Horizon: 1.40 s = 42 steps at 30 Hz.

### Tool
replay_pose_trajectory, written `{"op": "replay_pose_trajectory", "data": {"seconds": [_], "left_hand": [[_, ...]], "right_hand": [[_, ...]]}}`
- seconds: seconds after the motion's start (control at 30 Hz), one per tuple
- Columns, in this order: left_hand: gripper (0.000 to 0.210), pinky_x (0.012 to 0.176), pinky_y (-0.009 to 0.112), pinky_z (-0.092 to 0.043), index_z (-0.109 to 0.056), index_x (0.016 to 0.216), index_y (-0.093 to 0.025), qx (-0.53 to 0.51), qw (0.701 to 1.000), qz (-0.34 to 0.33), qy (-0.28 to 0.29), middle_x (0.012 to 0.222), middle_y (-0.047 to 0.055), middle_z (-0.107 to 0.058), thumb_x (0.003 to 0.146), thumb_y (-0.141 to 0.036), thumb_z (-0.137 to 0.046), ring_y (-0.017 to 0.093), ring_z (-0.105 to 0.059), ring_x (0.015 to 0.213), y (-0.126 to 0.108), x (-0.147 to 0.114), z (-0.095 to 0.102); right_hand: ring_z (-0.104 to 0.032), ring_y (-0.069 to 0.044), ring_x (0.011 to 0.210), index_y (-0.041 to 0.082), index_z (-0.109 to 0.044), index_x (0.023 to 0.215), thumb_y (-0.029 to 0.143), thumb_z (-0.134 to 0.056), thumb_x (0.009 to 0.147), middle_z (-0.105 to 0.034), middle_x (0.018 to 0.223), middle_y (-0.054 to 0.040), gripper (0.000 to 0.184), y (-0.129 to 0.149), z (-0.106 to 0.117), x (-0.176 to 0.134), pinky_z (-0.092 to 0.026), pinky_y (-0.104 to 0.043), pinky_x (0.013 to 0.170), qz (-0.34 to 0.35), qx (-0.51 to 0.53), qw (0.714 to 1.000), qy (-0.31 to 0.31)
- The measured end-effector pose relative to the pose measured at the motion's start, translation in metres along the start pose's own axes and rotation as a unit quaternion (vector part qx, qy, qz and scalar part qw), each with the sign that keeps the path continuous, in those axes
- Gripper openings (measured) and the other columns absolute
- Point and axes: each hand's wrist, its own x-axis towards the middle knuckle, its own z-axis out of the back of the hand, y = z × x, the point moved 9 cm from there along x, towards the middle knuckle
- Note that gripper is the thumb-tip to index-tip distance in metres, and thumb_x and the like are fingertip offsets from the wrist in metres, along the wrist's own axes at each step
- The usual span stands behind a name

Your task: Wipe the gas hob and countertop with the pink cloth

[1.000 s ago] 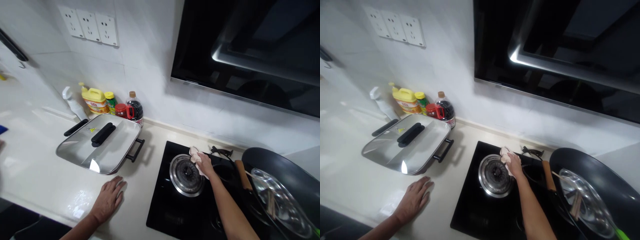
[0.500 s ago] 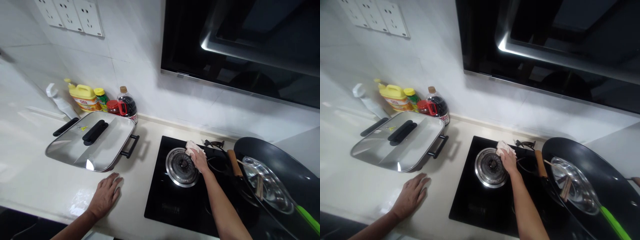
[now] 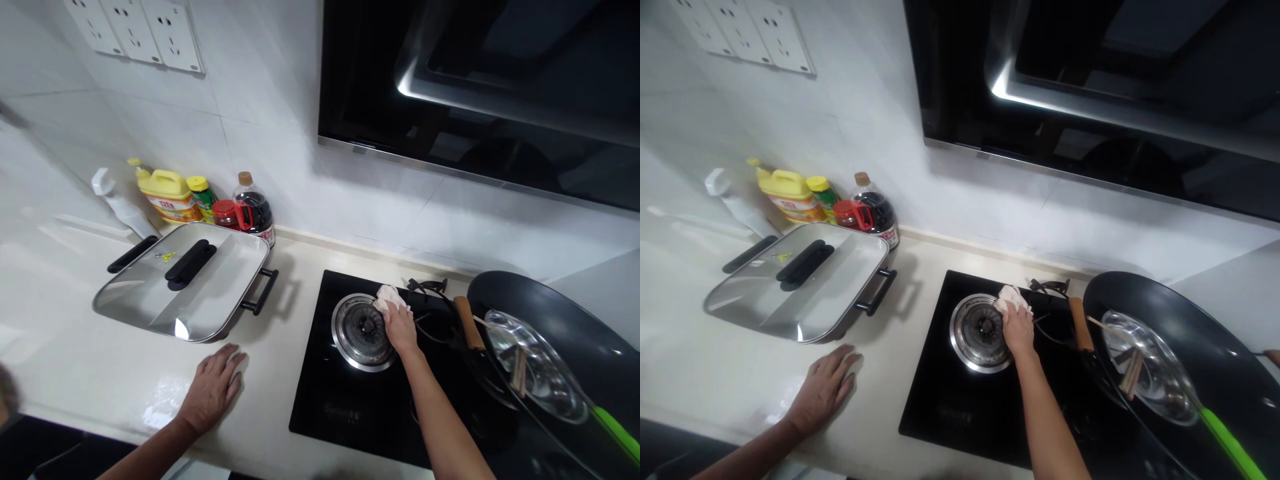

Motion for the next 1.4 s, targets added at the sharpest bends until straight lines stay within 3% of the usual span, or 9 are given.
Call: {"op": "replay_pose_trajectory", "data": {"seconds": [0.3, 0.5, 0.7, 0.83, 1.03, 1.23, 1.4], "left_hand": [[0.036, 0.103, 0.043, -0.047, -0.067, 0.130, -0.024, -0.011, 1.000, 0.015, 0.018, 0.135, 0.011, -0.069, 0.102, -0.035, -0.046, 0.027, -0.060, 0.127, 0.002, 0.000, -0.001], [0.035, 0.101, 0.043, -0.046, -0.066, 0.129, -0.023, -0.011, 1.000, 0.000, -0.015, 0.133, 0.012, -0.069, 0.102, -0.033, -0.047, 0.028, -0.060, 0.128, -0.002, 0.001, 0.003], [0.036, 0.101, 0.043, -0.046, -0.067, 0.129, -0.024, -0.022, 0.999, 0.023, 0.013, 0.133, 0.012, -0.069, 0.102, -0.036, -0.045, 0.028, -0.060, 0.128, 0.003, -0.001, -0.006], [0.037, 0.102, 0.044, -0.046, -0.067, 0.129, -0.024, -0.021, 0.999, 0.025, 0.019, 0.135, 0.012, -0.068, 0.102, -0.036, -0.045, 0.029, -0.059, 0.128, 0.003, -0.002, -0.008], [0.037, 0.102, 0.044, -0.045, -0.067, 0.129, -0.023, -0.029, 0.999, 0.015, 0.007, 0.134, 0.013, -0.068, 0.101, -0.035, -0.046, 0.029, -0.059, 0.128, 0.002, -0.001, -0.007], [0.036, 0.101, 0.043, -0.045, -0.066, 0.130, -0.023, -0.021, 1.000, 0.009, 0.002, 0.135, 0.012, -0.068, 0.101, -0.033, -0.047, 0.029, -0.059, 0.129, 0.003, -0.002, -0.008], [0.035, 0.099, 0.043, -0.045, -0.066, 0.129, -0.022, -0.007, 1.000, 0.002, 0.002, 0.135, 0.013, -0.068, 0.102, -0.032, -0.047, 0.030, -0.060, 0.127, 0.001, -0.001, -0.006]], "right_hand": [[-0.055, -0.035, 0.127, 0.018, -0.056, 0.148, 0.037, -0.031, 0.105, -0.061, 0.137, -0.0209, 0.054, -0.009, 0.001, -0.028, -0.039, -0.052, 0.111, -0.012, -0.001, 0.999, -0.030], [-0.057, -0.037, 0.121, 0.016, -0.057, 0.146, 0.039, -0.033, 0.104, -0.060, 0.131, -0.0223, 0.053, -0.015, 0.002, -0.053, -0.044, -0.052, 0.105, -0.045, -0.012, 0.998, -0.044], [-0.061, -0.038, 0.114, 0.012, -0.060, 0.136, 0.042, -0.032, 0.105, -0.059, 0.128, -0.0245, 0.052, -0.013, 0.000, -0.082, -0.049, -0.051, 0.096, -0.082, -0.028, 0.995, -0.050], [-0.064, -0.036, 0.107, 0.016, -0.064, 0.122, 0.045, -0.032, 0.104, -0.063, 0.117, -0.0211, 0.047, -0.007, -0.001, -0.112, -0.052, -0.048, 0.090, -0.087, -0.032, 0.995, -0.049], [-0.061, -0.037, 0.108, 0.022, -0.063, 0.110, 0.046, -0.033, 0.103, -0.061, 0.115, -0.0187, 0.039, 0.021, -0.006, -0.163, -0.053, -0.048, 0.088, -0.050, -0.014, 0.998, -0.033], [-0.055, -0.038, 0.116, 0.024, -0.059, 0.125, 0.052, -0.056, 0.095, -0.059, 0.118, -0.0158, 0.041, 0.075, -0.007, -0.185, -0.052, -0.051, 0.097, 0.023, 0.041, 0.998, -0.038], [-0.054, -0.038, 0.119, 0.023, -0.059, 0.131, 0.042, -0.068, 0.085, -0.059, 0.124, -0.0158, 0.050, 0.127, -0.012, -0.196, -0.054, -0.051, 0.096, 0.078, 0.093, 0.992, 0.037]]}}
